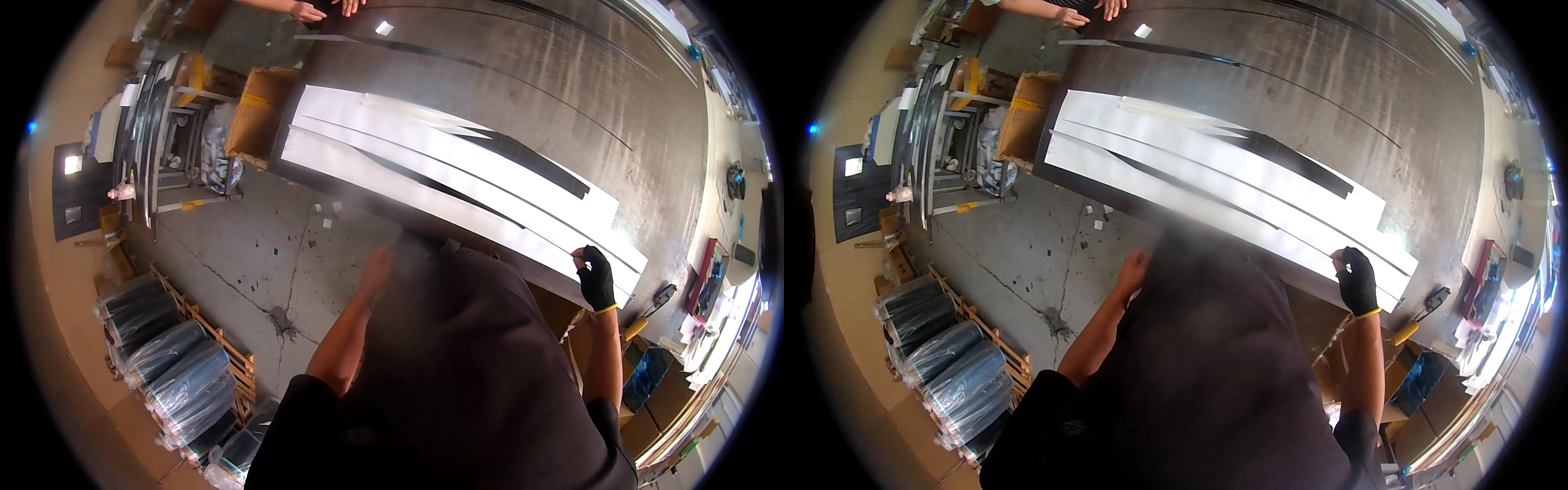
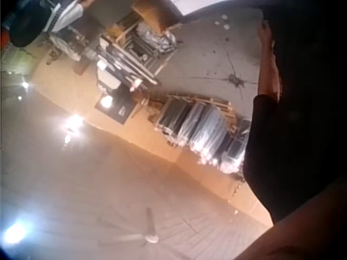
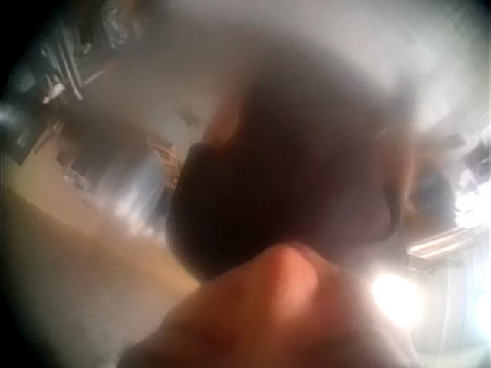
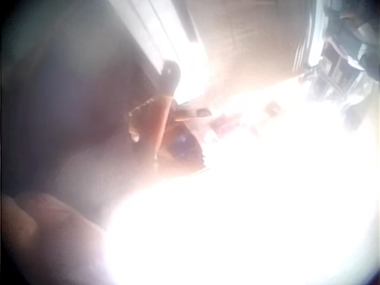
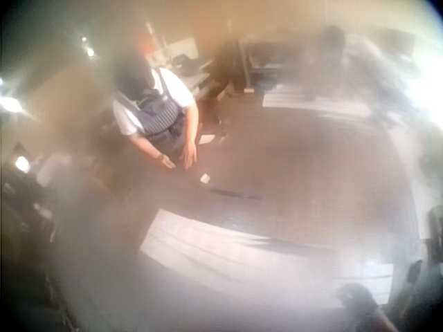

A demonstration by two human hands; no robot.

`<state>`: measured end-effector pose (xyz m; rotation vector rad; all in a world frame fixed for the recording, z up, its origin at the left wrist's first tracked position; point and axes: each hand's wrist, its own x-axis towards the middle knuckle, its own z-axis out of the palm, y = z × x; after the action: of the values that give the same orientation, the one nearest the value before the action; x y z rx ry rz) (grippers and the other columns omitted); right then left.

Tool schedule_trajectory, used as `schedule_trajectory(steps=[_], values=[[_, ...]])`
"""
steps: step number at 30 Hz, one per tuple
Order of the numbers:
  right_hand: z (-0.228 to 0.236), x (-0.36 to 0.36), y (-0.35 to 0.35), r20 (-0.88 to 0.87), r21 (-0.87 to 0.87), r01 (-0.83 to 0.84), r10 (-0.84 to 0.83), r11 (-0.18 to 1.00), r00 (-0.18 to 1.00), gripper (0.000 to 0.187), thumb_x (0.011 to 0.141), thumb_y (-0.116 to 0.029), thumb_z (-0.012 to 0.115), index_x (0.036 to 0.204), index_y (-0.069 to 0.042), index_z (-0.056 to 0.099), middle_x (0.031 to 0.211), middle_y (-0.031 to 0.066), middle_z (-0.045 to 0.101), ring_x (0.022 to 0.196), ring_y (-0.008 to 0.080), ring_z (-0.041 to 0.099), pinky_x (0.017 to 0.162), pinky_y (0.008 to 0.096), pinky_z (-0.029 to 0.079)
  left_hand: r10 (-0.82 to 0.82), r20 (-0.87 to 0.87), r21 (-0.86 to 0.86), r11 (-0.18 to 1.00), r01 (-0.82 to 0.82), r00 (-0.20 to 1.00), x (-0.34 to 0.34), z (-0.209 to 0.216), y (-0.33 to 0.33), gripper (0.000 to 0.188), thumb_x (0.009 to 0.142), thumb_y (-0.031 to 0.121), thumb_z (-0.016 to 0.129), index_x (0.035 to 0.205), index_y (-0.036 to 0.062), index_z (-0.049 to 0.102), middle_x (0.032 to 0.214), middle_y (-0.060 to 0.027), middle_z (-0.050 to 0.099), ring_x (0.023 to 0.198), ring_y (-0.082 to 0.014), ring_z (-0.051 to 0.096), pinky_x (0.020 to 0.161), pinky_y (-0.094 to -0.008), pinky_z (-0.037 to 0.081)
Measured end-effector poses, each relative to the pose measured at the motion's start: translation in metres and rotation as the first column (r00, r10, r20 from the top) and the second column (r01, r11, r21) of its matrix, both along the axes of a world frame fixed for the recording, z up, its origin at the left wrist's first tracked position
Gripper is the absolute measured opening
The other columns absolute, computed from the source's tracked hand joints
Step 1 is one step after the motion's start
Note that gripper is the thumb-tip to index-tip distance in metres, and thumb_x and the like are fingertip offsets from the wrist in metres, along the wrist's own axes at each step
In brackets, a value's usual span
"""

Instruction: The person applies a white protective film to a large dark panel. They smooth the film with their hands, use a squeegee tool to press it down, and trim the edges with a utility knife.

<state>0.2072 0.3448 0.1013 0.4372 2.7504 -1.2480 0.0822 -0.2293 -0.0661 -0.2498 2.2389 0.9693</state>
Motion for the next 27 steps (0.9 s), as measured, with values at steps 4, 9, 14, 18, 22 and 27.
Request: schedule_trajectory(steps=[4, 9, 14, 18, 22, 27], values=[[-0.006, 0.003, -0.001, -0.071, 0.048, 0.041, -0.038, 0.998, 0.997, 0.006, 0.092, -0.001, 0.074, 0.098, -0.004, 0.072, 0.093, 0.0127, 0.071, 0.090, 0.0328, 0.070, 0.082, 0.0410, 0.054, -0.037, -0.033, -0.031, 0.999, 0.036, 0.999, -0.003, 0.002, 0.002, 0.052, 0.111, 0.038, 0.060, 0.149, 0.0026, 0.065, 0.153, -0.0218, 0.065, 0.146, -0.0387, 0.058, 0.123, -0.0474, 0.043], [-0.024, -0.009, -0.017, -0.134, 0.157, 0.016, 0.005, 0.988, 0.991, 0.009, 0.090, -0.001, 0.075, 0.098, -0.004, 0.072, 0.094, 0.0132, 0.071, 0.091, 0.0355, 0.068, 0.085, 0.0433, 0.053, -0.082, -0.030, -0.040, 0.996, 0.081, 0.996, -0.010, 0.001, 0.002, 0.050, 0.112, 0.036, 0.059, 0.148, 0.0019, 0.065, 0.151, -0.0226, 0.065, 0.145, -0.0389, 0.059, 0.122, -0.0484, 0.043], [-0.075, 0.003, -0.024, -0.224, 0.241, 0.083, -0.028, 0.967, 0.974, 0.009, 0.088, -0.003, 0.077, 0.096, -0.006, 0.073, 0.096, 0.0130, 0.074, 0.095, 0.0371, 0.071, 0.085, 0.0459, 0.054, -0.144, -0.074, -0.056, 0.989, 0.140, 0.987, -0.013, 0.011, 0.009, 0.047, 0.112, 0.033, 0.058, 0.145, 0.0005, 0.066, 0.149, -0.0224, 0.067, 0.140, -0.0401, 0.062, 0.118, -0.0494, 0.047], [-0.079, 0.014, -0.021, -0.112, 0.329, 0.024, 0.014, 0.944, 0.994, 0.012, 0.087, -0.003, 0.078, 0.097, -0.007, 0.073, 0.097, 0.0129, 0.075, 0.096, 0.0376, 0.071, 0.086, 0.0469, 0.055, -0.092, -0.051, 0.003, 0.996, 0.092, 0.994, -0.007, 0.010, 0.005, 0.046, 0.113, 0.033, 0.057, 0.146, 0.0013, 0.065, 0.147, -0.0224, 0.068, 0.138, -0.0401, 0.064, 0.115, -0.0492, 0.049], [-0.075, 0.020, -0.029, -0.193, 0.414, 0.066, 0.016, 0.908, 0.981, 0.025, 0.086, -0.002, 0.079, 0.109, -0.009, 0.074, 0.111, 0.0120, 0.076, 0.109, 0.0365, 0.071, 0.097, 0.0456, 0.053, -0.069, -0.161, 0.100, 0.991, 0.086, 0.984, 0.013, 0.010, -0.015, 0.041, 0.113, 0.030, 0.057, 0.142, 0.0030, 0.067, 0.139, -0.0214, 0.071, 0.134, -0.0381, 0.066, 0.112, -0.0466, 0.051], [-0.059, 0.018, -0.039, -0.212, 0.407, 0.147, -0.063, 0.902, 0.975, 0.033, 0.089, -0.004, 0.077, 0.121, -0.010, 0.073, 0.121, 0.0127, 0.076, 0.117, 0.0359, 0.069, 0.105, 0.0464, 0.051, -0.526, 0.188, -0.072, 0.835, 0.546, 0.829, 0.033, 0.108, -0.088, 0.036, 0.110, 0.041, 0.067, 0.110, 0.0051, 0.072, 0.096, -0.0038, 0.073, 0.076, -0.0173, 0.065, 0.069, -0.0375, 0.054]])
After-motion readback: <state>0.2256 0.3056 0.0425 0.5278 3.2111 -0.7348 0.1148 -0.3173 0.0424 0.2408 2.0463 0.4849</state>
